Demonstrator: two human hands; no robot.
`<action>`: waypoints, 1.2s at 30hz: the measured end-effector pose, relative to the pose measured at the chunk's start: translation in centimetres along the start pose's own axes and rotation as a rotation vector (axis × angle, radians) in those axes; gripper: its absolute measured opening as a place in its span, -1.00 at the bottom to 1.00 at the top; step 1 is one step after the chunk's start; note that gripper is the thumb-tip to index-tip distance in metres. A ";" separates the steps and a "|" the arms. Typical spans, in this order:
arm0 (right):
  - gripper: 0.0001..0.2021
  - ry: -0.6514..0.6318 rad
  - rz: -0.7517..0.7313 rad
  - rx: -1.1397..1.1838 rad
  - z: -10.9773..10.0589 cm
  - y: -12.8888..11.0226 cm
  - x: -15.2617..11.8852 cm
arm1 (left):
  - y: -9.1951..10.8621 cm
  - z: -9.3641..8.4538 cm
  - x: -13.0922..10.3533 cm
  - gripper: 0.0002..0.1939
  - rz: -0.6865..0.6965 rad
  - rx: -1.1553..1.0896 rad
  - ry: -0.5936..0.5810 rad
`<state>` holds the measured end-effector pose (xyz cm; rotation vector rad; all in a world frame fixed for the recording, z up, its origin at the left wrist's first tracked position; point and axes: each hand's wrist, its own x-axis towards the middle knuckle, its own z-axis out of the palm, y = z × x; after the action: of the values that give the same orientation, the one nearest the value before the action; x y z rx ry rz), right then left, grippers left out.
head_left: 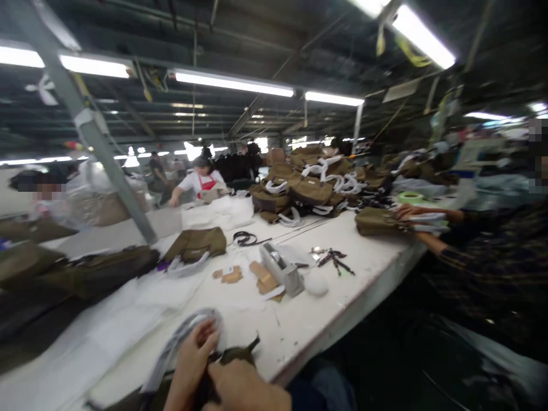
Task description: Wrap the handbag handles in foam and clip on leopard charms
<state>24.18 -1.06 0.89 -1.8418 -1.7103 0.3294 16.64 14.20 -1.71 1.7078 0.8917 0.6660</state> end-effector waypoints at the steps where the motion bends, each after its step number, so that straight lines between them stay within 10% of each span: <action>1: -0.67 -0.027 0.020 0.076 0.7 0.1 -0.4 | -0.2 -0.4 -0.5 -0.51 0.022 -0.002 0.060; 5: -0.51 -0.066 0.129 0.442 1.9 2.0 -1.5 | -0.7 -1.9 -4.2 -0.52 0.055 0.095 0.166; 11: -0.66 -0.036 0.272 0.860 4.1 4.1 -2.3 | -1.0 -1.2 -9.3 -0.59 -0.051 0.209 0.010; 16: -0.62 0.032 0.380 0.919 5.1 4.2 -2.3 | -0.8 0.2 -8.2 -0.70 -0.112 0.402 0.023; 36: -0.78 -0.021 0.426 0.850 3.4 3.5 -1.6 | -2.0 -1.3 -7.5 -0.63 -0.196 -0.198 -0.175</action>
<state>24.92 -1.76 -4.16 -1.4997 -0.9186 1.0613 10.83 9.06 -3.25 1.4566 0.8284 0.4504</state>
